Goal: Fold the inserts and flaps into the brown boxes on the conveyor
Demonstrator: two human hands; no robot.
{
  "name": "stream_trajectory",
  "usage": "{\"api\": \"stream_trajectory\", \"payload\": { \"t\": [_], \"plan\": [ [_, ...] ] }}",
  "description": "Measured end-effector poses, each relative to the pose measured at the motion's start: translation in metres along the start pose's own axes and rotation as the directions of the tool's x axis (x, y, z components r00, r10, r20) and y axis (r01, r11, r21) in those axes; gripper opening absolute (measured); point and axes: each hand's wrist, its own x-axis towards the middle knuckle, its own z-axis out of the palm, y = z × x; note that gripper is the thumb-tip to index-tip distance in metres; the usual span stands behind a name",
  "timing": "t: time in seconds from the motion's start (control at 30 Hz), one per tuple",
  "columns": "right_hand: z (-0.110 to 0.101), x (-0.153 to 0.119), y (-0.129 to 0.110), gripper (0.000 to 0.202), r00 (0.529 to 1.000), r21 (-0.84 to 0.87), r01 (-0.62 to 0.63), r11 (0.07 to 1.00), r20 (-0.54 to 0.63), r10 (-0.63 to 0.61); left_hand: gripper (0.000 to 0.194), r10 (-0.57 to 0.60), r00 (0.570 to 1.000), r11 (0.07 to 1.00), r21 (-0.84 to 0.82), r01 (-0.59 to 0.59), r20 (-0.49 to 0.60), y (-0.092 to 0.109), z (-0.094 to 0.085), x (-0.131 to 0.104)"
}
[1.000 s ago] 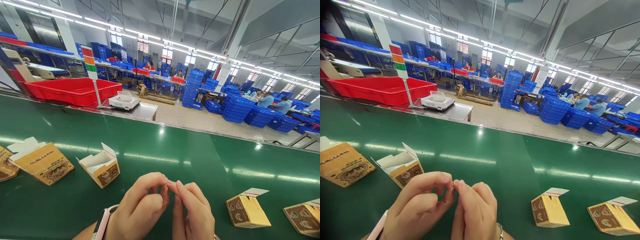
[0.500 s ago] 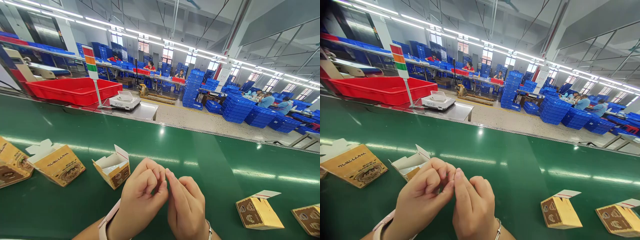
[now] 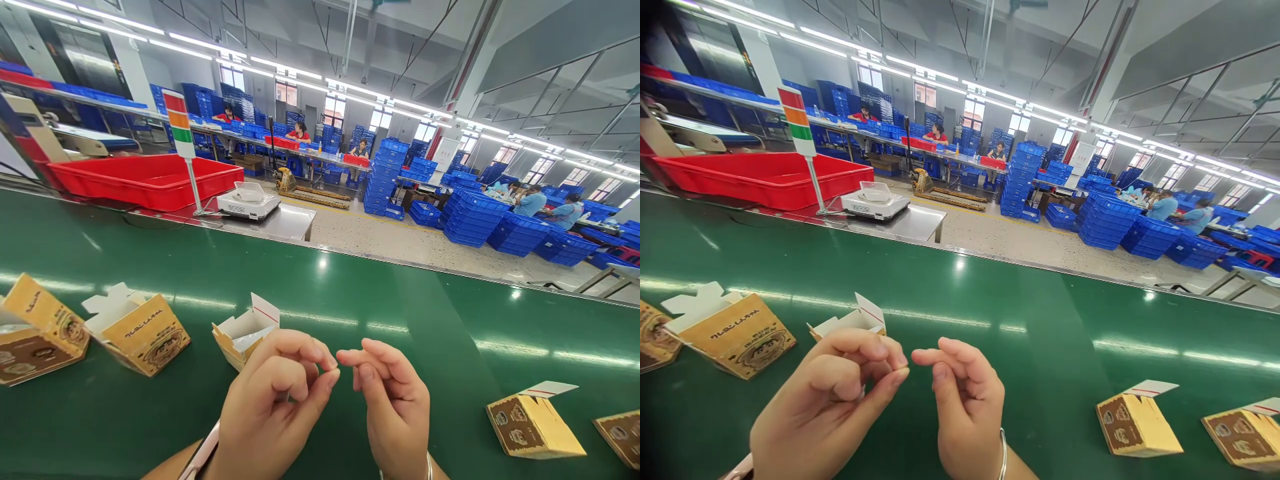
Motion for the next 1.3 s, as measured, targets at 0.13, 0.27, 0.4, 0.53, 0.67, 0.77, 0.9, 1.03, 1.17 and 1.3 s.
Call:
{"api": "stream_trajectory", "payload": {
  "t": [0.13,0.27,0.4,0.53,0.67,0.77,0.9,1.03,1.17,1.3],
  "plan": [
    [-0.0027,0.0022,0.0019,0.017,0.994,0.196,-0.113,0.974,0.019,0.112,0.025,0.01,1.0,1.0,-0.013,-0.01,0.003,0.0004,0.0033,0.0016],
    [-0.0062,0.0041,0.0027,0.013,0.983,0.344,-0.183,0.921,0.072,0.168,0.023,0.021,1.0,0.997,-0.073,-0.021,0.009,0.0006,0.0072,0.0018],
    [-0.0081,0.0047,0.0018,0.009,0.973,0.398,-0.23,0.888,0.102,0.206,0.02,0.037,0.995,0.997,-0.077,-0.03,0.088,-0.0004,0.0056,0.0008],
    [-0.0079,0.0058,0.0006,0.004,0.952,0.476,-0.306,0.825,0.175,0.252,0.016,0.081,0.982,0.996,0.018,-0.085,0.168,-0.0006,0.0017,0.0028],
    [-0.0073,0.0066,-0.0007,0.005,0.947,0.503,-0.319,0.803,0.198,0.253,0.017,0.139,0.974,0.989,0.026,-0.147,0.18,0.0006,0.0014,0.0068],
    [-0.0071,0.0065,-0.0018,0.008,0.947,0.494,-0.321,0.808,0.172,0.271,0.015,0.135,0.971,0.989,0.036,-0.145,0.195,0.0009,0.0024,0.0073],
    [-0.0061,0.0065,-0.0027,0.012,0.931,0.496,-0.362,0.789,0.149,0.334,0.01,0.106,0.972,0.992,0.044,-0.118,0.21,-0.0008,0.0041,0.0046],
    [-0.0044,0.0067,-0.0025,0.008,0.941,0.518,-0.333,0.788,0.135,0.309,0.011,0.113,0.968,0.992,0.03,-0.123,0.224,-0.0016,0.0045,0.004],
    [-0.004,0.0065,-0.0014,0.008,0.949,0.532,-0.312,0.787,0.135,0.285,0.012,0.109,0.964,0.993,0.021,-0.118,0.241,-0.0013,0.0038,0.0048],
    [-0.0037,0.0057,0.0003,0.01,0.959,0.528,-0.283,0.801,0.126,0.255,0.012,0.114,0.963,0.993,0.015,-0.121,0.243,-0.0014,0.0036,0.0052]
  ]
}}
